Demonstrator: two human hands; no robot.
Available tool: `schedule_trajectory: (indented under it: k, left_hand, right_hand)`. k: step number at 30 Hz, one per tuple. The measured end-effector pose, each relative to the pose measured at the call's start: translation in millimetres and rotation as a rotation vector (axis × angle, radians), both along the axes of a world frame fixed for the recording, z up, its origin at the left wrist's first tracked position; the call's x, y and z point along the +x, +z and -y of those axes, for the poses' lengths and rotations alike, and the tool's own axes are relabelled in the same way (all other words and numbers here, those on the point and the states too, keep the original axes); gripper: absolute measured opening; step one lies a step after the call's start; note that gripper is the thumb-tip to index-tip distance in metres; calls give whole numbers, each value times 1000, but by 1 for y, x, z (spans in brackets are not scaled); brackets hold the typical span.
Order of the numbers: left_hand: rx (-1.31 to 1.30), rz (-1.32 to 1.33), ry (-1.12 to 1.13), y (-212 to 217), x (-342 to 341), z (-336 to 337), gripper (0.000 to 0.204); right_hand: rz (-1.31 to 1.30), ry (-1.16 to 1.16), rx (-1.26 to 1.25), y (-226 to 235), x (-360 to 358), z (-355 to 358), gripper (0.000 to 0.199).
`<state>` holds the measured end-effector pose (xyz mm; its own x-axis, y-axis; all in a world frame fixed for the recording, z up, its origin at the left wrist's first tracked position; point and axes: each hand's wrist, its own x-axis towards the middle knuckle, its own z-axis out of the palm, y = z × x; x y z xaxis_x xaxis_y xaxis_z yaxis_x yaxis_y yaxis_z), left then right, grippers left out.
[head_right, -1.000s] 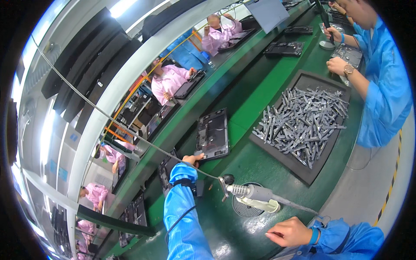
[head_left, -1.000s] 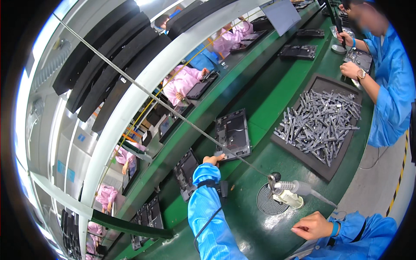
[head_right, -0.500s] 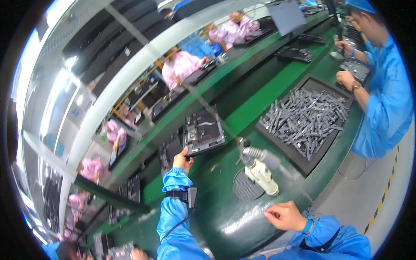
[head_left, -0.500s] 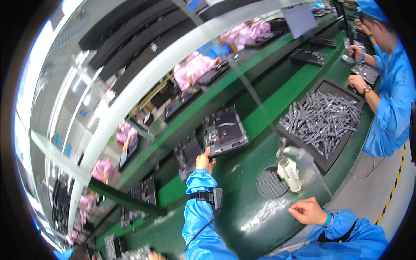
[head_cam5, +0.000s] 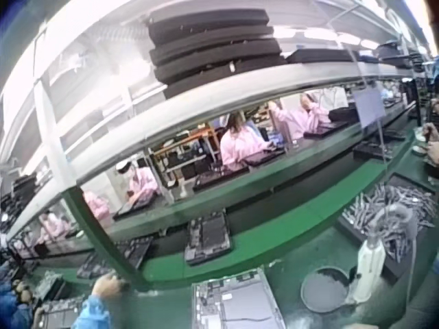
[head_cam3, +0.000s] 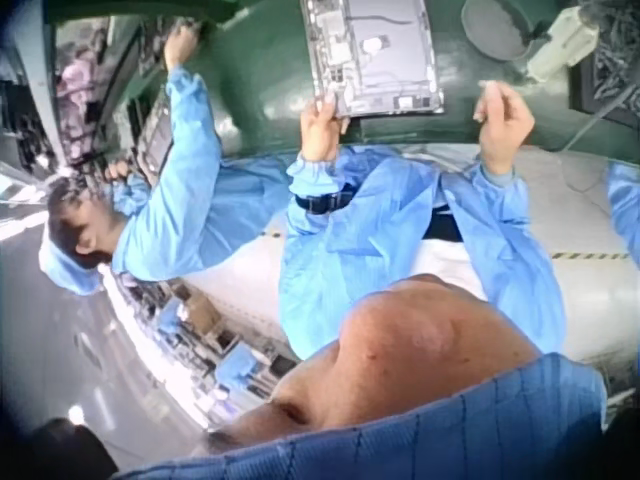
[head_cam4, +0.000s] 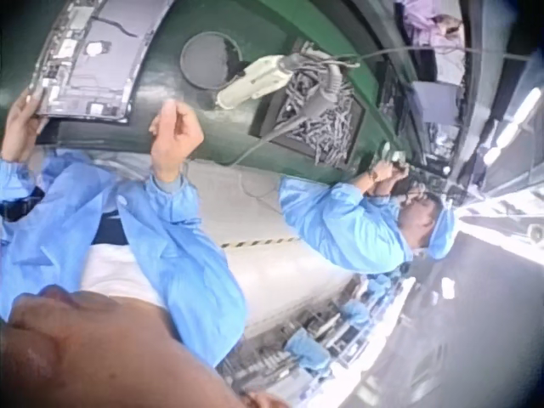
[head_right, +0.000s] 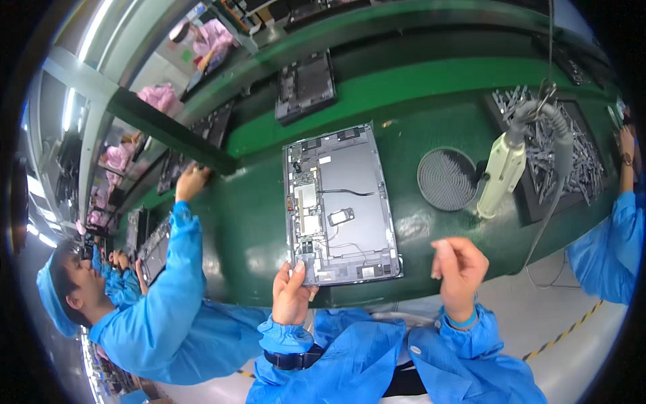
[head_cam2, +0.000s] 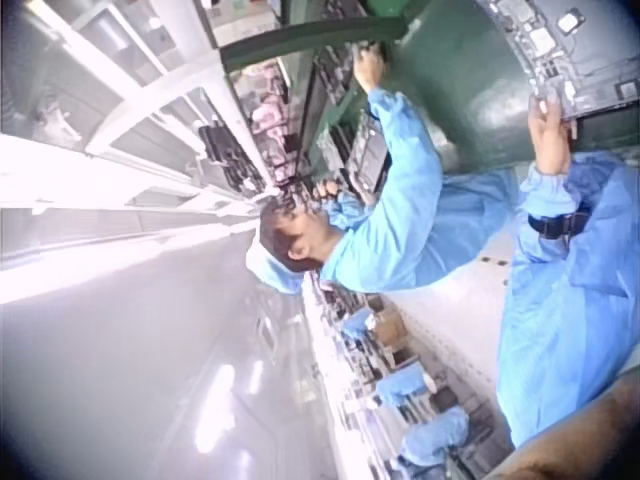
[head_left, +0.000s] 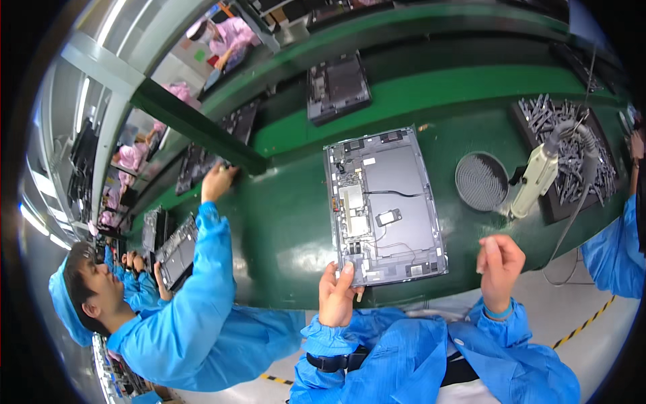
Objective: The person assembles electronic devices on a conveyor line by placing internal components into chassis units by hand, securing them with an electric screwdriver, and passing the units down the line.
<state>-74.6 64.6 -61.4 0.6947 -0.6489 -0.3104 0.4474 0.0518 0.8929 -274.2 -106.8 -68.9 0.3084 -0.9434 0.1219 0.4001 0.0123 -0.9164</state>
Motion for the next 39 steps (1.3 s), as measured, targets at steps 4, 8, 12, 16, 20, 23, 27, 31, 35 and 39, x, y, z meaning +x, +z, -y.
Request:
schedule_trajectory:
  k: [4,8,12,16,20,23,27,31,35,39]
  left_hand:
    - [46,-24,-51,-13,-13,-14,29]
    - [236,334,9,-11,-18,-10,33]
    - [612,869,-199,-1,-13,-12,26]
    - [575,932,-282,1,-12,-6,23]
    - [588,979,-268,2,-11,0,23]
    - [637,1070,-151,19,-11,-17,21]
    - [449,1170,-186,9,-12,13,19]
    - [391,1234,-218,13,-19,18,20]
    - [371,1291,-260,9,-25,23,26]
    - [357,1346,-286,10,-33,28,32]
  right_hand:
    - [-217,213,-384,12,31,-1,6]
    - [-540,417,-716,36,56,6,14]
    - [-792,431,-925,25,73,16,24]
    - [-960,479,-956,20,78,22,27]
    - [-917,519,-777,19,74,33,18]
    - [-803,620,-629,34,87,22,13]
    - [-833,587,-580,29,72,38,12]
    - [-878,739,-651,30,71,36,12]
    - [-847,836,-626,28,70,35,13]
    - [-745,994,-474,28,71,27,16]
